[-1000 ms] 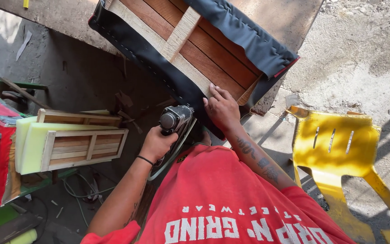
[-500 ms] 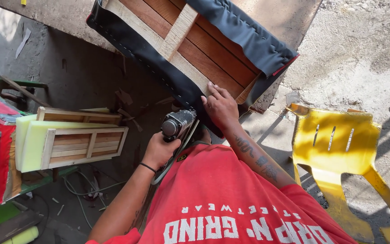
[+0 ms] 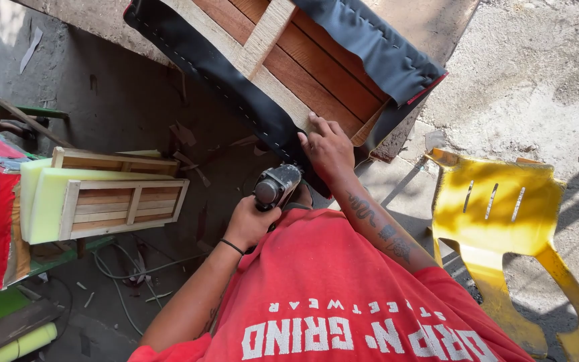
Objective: Attaching a leather cover to a wooden furniture frame using a pneumatic stapler and trimming excess material with scissors
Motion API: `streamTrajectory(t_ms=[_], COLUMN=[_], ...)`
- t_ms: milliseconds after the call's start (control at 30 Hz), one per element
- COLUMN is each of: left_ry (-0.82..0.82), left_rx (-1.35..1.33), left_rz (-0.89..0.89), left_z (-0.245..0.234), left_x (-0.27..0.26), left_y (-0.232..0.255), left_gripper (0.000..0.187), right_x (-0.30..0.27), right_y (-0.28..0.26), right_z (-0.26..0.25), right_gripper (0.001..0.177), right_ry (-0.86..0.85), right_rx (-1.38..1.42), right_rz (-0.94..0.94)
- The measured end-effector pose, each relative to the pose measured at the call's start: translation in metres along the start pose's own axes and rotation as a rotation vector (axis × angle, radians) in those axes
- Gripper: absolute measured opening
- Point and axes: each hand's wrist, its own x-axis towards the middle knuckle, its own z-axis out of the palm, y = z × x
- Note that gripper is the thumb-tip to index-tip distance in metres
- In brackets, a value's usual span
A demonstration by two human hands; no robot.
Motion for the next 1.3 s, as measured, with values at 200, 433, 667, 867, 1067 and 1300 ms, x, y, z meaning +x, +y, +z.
streamTrajectory(t_ms=[200, 433, 667, 867, 1067, 1300], left_ry=[0.038, 0.056, 0.035, 0.021, 0.034, -0.005], left_rx=[0.033, 0.022, 0.031, 0.034, 0.041, 0.042], left_rz=[-0.015, -0.029, -0.021, -0.034, -0.03, -0.034], left_z=[0.0, 0.011, 0.03, 0.028, 0.038, 0.041], left_x=[-0.026, -0.029, -0.018, -0.026, -0.028, -0.039], left_y=[0.036, 0.032, 0.013, 0.015, 0.005, 0.013], left_gripper=[0.03, 0.026, 0.026, 0.024, 0.025, 0.025], right_x=[0.003, 0.002, -0.001, 0.003, 0.004, 0.005], right_y=[-0.001, -0.004, 0.001, 0.002, 0.004, 0.006], right_z=[0.0, -0.008, -0.003, 0.0, 0.001, 0.005], right_gripper=[0.038, 0.039, 0.042, 0.042, 0.041, 0.043], right_ry=[-0.007, -0.044, -0.051, -0.074, -0.09, -0.104], right_rx=[-0.026, -0.011, 0.031, -0.004, -0.035, -0.027], right_rz=[-0.005, 0.005, 0.008, 0.012, -0.018, -0.003])
